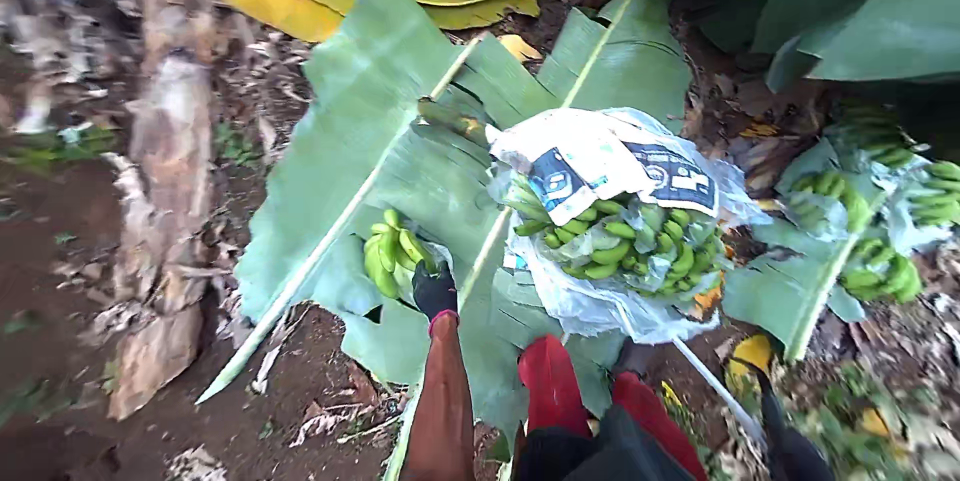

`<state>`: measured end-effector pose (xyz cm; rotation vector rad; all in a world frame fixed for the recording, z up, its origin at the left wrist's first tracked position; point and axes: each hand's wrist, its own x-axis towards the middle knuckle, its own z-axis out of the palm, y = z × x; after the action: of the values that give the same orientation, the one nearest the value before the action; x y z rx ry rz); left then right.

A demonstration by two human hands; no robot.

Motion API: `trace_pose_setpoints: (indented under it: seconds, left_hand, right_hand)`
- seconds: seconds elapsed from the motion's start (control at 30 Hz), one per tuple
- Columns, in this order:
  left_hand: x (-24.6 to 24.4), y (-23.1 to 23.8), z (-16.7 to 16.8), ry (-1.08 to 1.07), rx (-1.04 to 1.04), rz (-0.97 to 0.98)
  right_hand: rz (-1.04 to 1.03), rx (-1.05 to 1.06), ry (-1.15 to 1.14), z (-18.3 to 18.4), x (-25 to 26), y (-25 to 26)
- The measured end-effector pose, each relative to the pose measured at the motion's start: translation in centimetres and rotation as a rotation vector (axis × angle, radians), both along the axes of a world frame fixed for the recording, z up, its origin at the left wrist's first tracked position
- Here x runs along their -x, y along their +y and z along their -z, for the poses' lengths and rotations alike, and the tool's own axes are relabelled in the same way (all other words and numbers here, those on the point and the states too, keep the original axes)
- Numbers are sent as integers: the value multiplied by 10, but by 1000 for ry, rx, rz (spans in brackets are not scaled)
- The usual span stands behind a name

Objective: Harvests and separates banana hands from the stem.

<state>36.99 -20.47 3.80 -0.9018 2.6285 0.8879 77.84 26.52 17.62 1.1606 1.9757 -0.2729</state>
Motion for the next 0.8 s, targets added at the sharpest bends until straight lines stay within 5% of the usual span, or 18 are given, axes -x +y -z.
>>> trace_pose_setpoints:
  seconds: [0.1, 0.3, 0.6, 0.73, 0.8]
  left_hand:
    - [-25, 50, 8, -77, -158, 338]
    - [-104, 78, 20, -336, -220, 572]
    - [-185, 40, 24, -616, 1, 541]
    - [-190, 68, 19, -641, 65, 600]
    - [-184, 92, 21, -617, 74, 671]
  right_hand:
    - [61, -42, -34, 11, -5, 16]
    - [227, -48, -4, 10, -20, 25]
    - [483, -33, 188, -6, -99, 86]
    - [844, -185, 404, -74, -155, 109]
    - [657, -237, 126, -158, -159, 119]
